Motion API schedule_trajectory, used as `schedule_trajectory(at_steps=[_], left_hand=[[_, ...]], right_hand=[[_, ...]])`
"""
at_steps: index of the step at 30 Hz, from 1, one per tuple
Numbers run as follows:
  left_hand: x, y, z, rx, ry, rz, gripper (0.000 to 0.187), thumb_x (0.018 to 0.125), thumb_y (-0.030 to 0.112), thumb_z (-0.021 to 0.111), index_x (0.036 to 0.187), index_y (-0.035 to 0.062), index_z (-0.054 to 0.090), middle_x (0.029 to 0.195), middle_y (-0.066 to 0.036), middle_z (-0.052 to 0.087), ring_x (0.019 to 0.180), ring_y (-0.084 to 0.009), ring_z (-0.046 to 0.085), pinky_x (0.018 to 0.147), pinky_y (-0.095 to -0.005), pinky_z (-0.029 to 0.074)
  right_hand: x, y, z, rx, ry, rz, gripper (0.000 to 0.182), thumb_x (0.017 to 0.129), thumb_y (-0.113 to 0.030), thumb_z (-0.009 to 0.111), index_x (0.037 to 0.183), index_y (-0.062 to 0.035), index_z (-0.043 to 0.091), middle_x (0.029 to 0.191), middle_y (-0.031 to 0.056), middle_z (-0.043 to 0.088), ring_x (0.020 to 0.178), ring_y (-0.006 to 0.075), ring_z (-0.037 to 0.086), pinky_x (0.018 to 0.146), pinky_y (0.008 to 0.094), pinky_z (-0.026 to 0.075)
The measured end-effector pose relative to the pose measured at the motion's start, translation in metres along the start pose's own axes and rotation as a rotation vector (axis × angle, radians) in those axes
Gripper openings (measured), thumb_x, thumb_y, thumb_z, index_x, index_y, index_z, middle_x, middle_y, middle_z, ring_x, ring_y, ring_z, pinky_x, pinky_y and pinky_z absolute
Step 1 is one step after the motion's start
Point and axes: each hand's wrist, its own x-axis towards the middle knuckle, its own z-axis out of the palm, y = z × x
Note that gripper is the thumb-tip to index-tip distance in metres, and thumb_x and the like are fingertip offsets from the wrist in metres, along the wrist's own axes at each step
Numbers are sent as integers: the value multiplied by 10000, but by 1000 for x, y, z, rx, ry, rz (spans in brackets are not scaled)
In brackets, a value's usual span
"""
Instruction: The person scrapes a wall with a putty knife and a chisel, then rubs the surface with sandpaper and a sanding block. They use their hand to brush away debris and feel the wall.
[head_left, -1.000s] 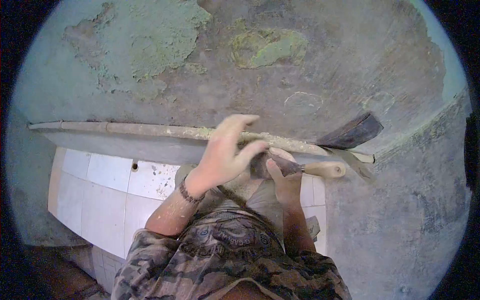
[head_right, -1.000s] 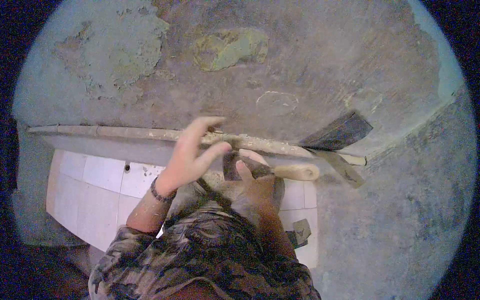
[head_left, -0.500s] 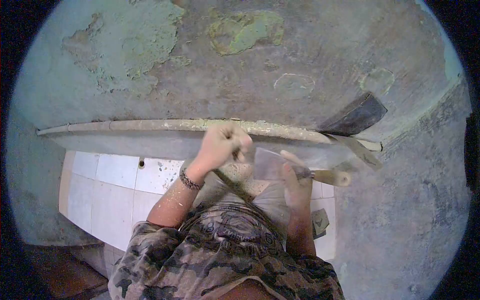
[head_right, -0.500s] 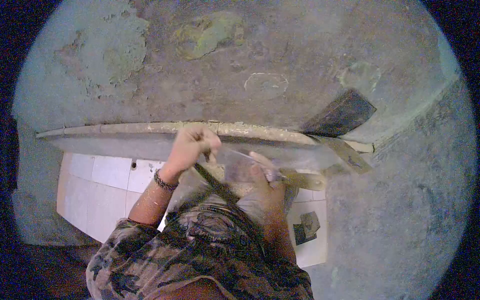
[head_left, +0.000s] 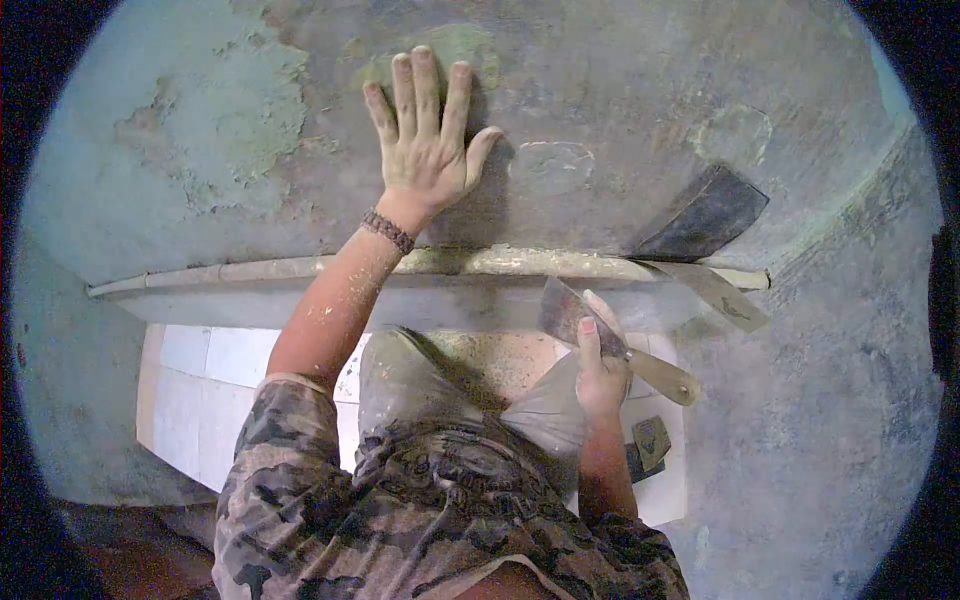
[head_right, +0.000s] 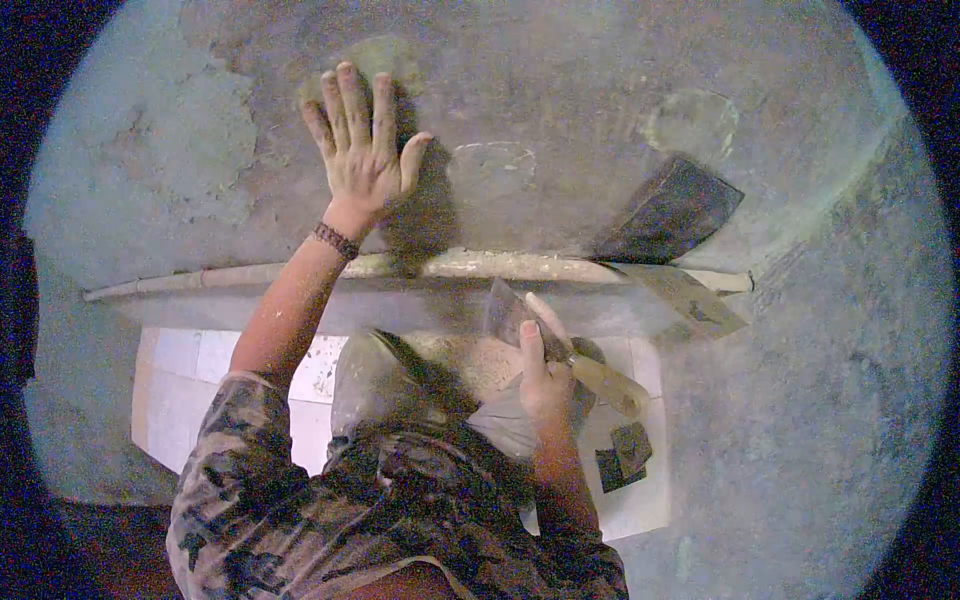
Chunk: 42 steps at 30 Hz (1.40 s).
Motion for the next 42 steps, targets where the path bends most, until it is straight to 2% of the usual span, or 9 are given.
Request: schedule_trajectory(at_steps=[10,18,24,26,30,32,34,37,42], left_hand=[[-88,24,27,31,-157,96,706,895,476,510,1458,87,338,1563,-215,99,1451,-399,-11,1119,-603,-77],[-134,52,27,-20,-323,-10,601,887,487,540,1442,327,376,1593,-103,11,1453,-360,-81,1088,-637,-133],[-131,55,16,-40,-430,-69,555,904,455,529,1431,338,400,1591,-117,4,1445,-373,-120,1079,-635,-148],[-127,48,12,91,-502,94,597,862,469,588,1395,229,464,1555,-229,-111,1401,-452,-205,1056,-665,-152],[-113,47,-19,-117,-697,-100,550,891,244,574,1416,321,429,1568,-149,161,1461,-350,-18,1125,-585,-77],[-111,40,-37,-113,-701,-76,548,857,103,593,1384,202,479,1523,-191,264,1436,-362,180,1152,-542,102],[-130,37,-41,-298,-345,-323,499,805,-13,594,1293,67,534,1446,-234,372,1356,-389,350,1106,-518,278],[-181,55,-48,-211,-286,-609,442,808,2,642,1242,26,561,1347,-233,473,1263,-387,461,1082,-469,337],[-172,51,-50,-159,-545,-422,522,793,222,715,1253,42,546,1258,-196,508,1234,-387,451,1074,-534,307]], right_hand=[[49,33,-1,73,26,-45,372,994,-267,468,1249,-12,558,1224,136,597,1163,240,528,1020,351,371],[98,91,11,128,-181,-205,334,990,-174,422,1178,58,572,1188,173,605,1111,272,554,996,373,397],[103,121,16,233,-178,-223,344,990,-160,392,1136,90,577,1127,205,624,1058,286,582,964,378,423],[107,117,16,282,-173,-183,343,990,-173,403,1142,79,581,1132,191,626,1058,282,585,963,380,423],[114,109,6,183,-284,-290,395,1000,-264,436,1177,64,565,1166,174,590,1081,257,552,953,369,419],[115,109,2,175,-285,-276,359,988,-225,451,1161,63,577,1151,171,610,1076,270,567,965,378,416],[116,109,1,173,-282,-262,325,976,-187,465,1145,62,588,1136,167,631,1071,283,581,976,387,414],[116,112,1,136,-298,-286,332,971,-207,487,1151,53,590,1139,169,629,1089,283,573,994,384,400],[120,93,1,70,-320,-155,353,952,-237,535,1190,21,572,1192,168,600,1105,285,563,989,369,408]])
